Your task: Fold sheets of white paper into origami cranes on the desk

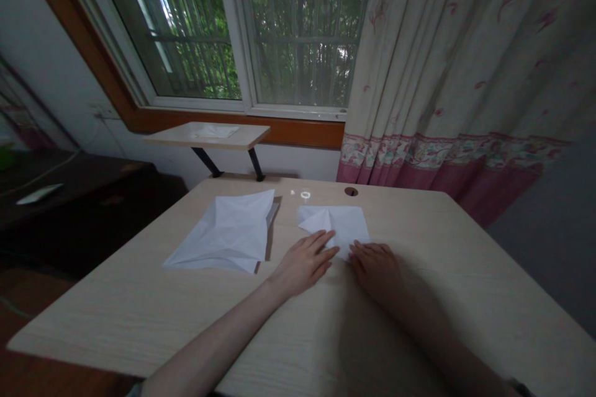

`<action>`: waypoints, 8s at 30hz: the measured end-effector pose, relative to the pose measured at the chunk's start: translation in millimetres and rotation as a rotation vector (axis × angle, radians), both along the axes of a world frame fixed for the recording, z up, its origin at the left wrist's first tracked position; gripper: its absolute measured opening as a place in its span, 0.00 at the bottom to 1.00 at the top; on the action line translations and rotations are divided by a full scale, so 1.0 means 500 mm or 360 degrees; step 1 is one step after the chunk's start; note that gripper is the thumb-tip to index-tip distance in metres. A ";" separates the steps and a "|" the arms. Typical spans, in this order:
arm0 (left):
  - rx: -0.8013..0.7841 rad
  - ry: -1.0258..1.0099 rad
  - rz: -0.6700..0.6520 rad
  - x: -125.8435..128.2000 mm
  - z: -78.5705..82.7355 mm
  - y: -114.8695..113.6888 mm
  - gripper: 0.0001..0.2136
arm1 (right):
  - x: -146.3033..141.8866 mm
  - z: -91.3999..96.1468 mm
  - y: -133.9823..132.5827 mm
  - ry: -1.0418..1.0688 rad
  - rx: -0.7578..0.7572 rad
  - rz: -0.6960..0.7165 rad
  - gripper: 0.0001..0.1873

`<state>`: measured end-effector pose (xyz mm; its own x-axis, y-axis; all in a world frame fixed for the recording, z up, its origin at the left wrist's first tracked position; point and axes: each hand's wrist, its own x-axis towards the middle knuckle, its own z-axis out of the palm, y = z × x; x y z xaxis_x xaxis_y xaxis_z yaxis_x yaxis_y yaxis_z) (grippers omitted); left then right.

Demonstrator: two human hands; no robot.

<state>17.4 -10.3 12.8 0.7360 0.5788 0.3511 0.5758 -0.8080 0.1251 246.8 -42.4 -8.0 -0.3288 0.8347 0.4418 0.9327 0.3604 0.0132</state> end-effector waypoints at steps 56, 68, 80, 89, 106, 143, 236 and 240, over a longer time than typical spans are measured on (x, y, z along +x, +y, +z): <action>-0.0118 -0.0429 0.0239 -0.013 -0.017 0.022 0.05 | -0.016 0.020 -0.017 -0.0017 -0.0231 0.0451 0.16; -0.0153 -0.0454 0.0285 -0.014 -0.016 0.022 0.04 | -0.010 0.001 -0.013 0.0173 -0.0154 0.0506 0.18; -0.0243 -0.0439 0.0308 -0.013 -0.006 0.021 0.07 | 0.004 -0.007 -0.001 0.0274 -0.0247 0.0549 0.17; -0.0309 -0.0376 0.0184 -0.013 -0.008 0.020 0.05 | 0.009 -0.015 0.005 0.0305 -0.0311 0.0557 0.19; -0.0552 -0.0099 -0.0017 -0.001 0.001 0.005 0.19 | 0.008 -0.011 0.006 0.0303 -0.0313 0.0554 0.19; -0.0501 -0.0095 -0.0234 0.007 -0.017 -0.006 0.25 | 0.013 -0.020 0.010 0.0382 -0.0377 0.0567 0.20; -0.0352 -0.0191 0.0046 -0.010 -0.011 0.010 0.15 | 0.037 -0.088 0.035 0.0327 0.0029 0.0230 0.24; -0.0339 -0.0061 0.0112 -0.009 -0.017 0.011 0.19 | 0.042 -0.102 0.039 0.0277 0.0002 0.0166 0.24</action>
